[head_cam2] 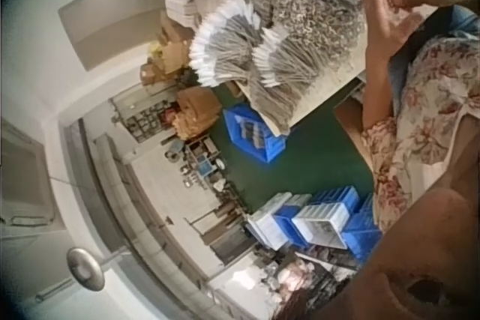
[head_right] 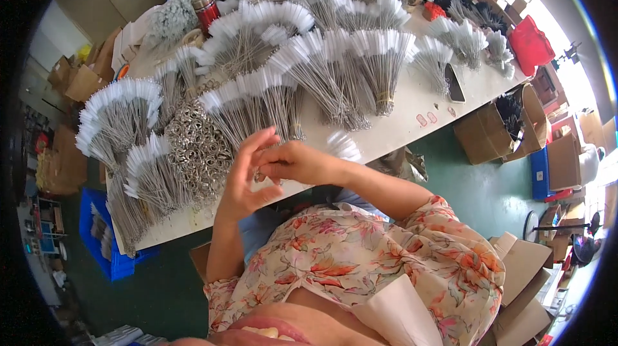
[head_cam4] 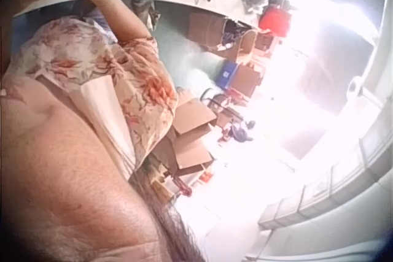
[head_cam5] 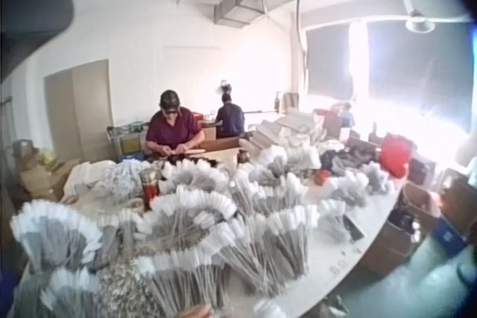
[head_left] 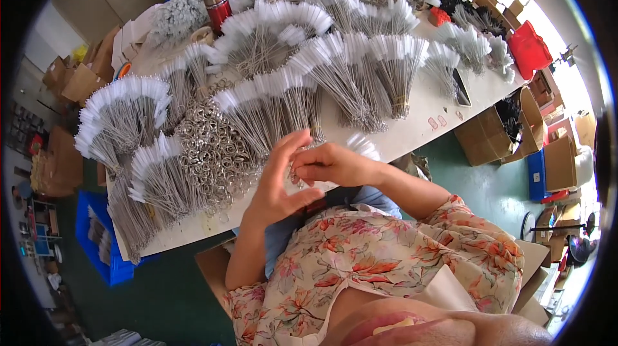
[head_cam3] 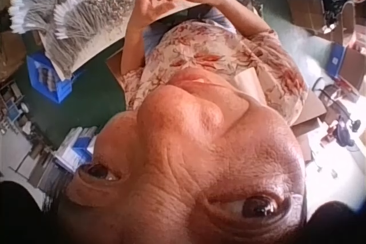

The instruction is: Assembling small industrial brushes by inserting the bristle heads into metal rings and placing the finished items into a cardboard box.

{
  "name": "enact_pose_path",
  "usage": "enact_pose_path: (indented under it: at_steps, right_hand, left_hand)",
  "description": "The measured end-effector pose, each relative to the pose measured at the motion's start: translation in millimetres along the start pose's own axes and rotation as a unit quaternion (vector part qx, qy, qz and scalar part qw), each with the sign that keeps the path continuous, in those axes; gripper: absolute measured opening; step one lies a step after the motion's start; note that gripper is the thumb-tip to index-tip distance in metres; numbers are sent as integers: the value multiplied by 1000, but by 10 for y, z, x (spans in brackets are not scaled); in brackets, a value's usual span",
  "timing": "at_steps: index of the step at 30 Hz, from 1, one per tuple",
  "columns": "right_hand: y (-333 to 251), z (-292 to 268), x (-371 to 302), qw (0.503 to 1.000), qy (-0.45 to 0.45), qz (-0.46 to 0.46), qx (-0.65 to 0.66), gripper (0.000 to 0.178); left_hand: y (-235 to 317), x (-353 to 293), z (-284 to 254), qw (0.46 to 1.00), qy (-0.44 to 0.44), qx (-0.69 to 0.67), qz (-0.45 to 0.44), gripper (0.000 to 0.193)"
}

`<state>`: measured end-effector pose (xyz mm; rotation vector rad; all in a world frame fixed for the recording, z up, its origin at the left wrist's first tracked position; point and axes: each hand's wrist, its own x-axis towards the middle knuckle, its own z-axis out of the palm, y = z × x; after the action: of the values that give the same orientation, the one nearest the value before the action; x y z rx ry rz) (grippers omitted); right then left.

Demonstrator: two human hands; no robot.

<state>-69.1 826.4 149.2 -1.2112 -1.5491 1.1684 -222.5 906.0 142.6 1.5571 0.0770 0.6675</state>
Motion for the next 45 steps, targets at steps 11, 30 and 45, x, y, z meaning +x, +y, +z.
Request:
enact_pose_path:
  at_steps: [11,30,45]
  right_hand:
    - [344,-501,-709,947,86,158,-268,14]
    - [448,351,-108,951,86,-64,-292,9]
    - [139,468,186,978,-87,135,135,17]
  left_hand:
    - [-380,-397,-21,956,159,235,-76,17]
    - [-484,-660,90,935,315,102,-130,3]
    - [150,-908,-271,962,223,150,-41,27]
